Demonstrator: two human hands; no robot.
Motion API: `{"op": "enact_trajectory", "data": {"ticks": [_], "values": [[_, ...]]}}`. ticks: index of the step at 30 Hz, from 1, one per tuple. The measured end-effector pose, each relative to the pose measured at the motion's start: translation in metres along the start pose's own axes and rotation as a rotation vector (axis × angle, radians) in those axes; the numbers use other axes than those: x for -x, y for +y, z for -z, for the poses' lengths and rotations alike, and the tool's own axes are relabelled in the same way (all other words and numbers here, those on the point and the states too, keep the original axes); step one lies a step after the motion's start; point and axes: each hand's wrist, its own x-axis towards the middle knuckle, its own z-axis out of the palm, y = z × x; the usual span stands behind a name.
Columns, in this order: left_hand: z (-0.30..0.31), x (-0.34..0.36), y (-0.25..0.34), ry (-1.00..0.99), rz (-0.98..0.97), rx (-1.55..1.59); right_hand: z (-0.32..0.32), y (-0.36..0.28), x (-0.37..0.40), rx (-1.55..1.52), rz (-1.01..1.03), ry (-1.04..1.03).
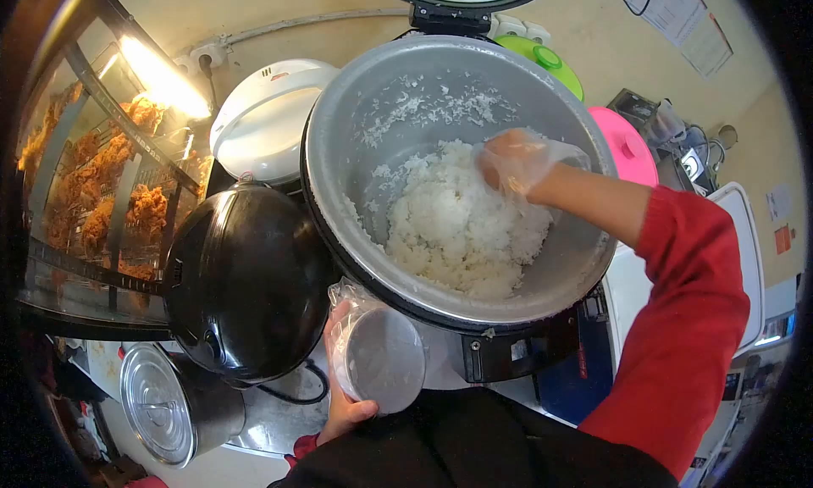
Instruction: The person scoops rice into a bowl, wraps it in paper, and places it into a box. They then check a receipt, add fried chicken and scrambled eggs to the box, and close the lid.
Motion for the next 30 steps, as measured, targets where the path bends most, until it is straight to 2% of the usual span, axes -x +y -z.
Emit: {"op": "enact_trajectory", "data": {"ticks": [2,5,8,11,14,16,20,23,26,29,30], "values": [[-0.005,-0.001,0.011,0.042,0.046,0.029,0.013,-0.004,0.006,-0.039,-0.074,0.057],[-0.012,-0.003,0.004,0.050,0.025,0.070,-0.003,0.042,0.006,0.061,0.012,0.247],[-0.010,-0.005,0.004,0.041,0.001,0.020,-0.029,0.053,-0.008,0.191,0.039,0.279],[-0.008,-0.002,0.006,0.036,0.054,0.026,-0.062,0.061,-0.035,0.020,-0.126,0.099],[0.001,0.000,0.002,-0.001,0.008,-0.036,-0.070,0.074,-0.070,-0.127,-0.287,-0.064],[-0.001,-0.003,0.002,0.016,-0.069,-0.042,-0.058,0.069,-0.085,-0.129,-0.177,-0.066],[-0.004,-0.003,0.002,-0.006,-0.018,0.038,-0.032,0.040,-0.074,-0.084,0.039,-0.093],[-0.004,-0.001,0.004,-0.003,0.005,0.048,-0.009,0.005,-0.048,0.049,0.161,0.028],[-0.005,-0.003,0.007,0.003,-0.026,0.008,0.014,-0.027,-0.027,0.050,0.106,-0.098],[-0.006,-0.002,0.009,0.002,0.007,-0.001,0.031,-0.046,-0.008,-0.002,0.153,-0.234],[-0.005,-0.001,0.009,0.001,0.002,0.000,0.033,-0.044,-0.003,-0.031,0.168,-0.202]]}}
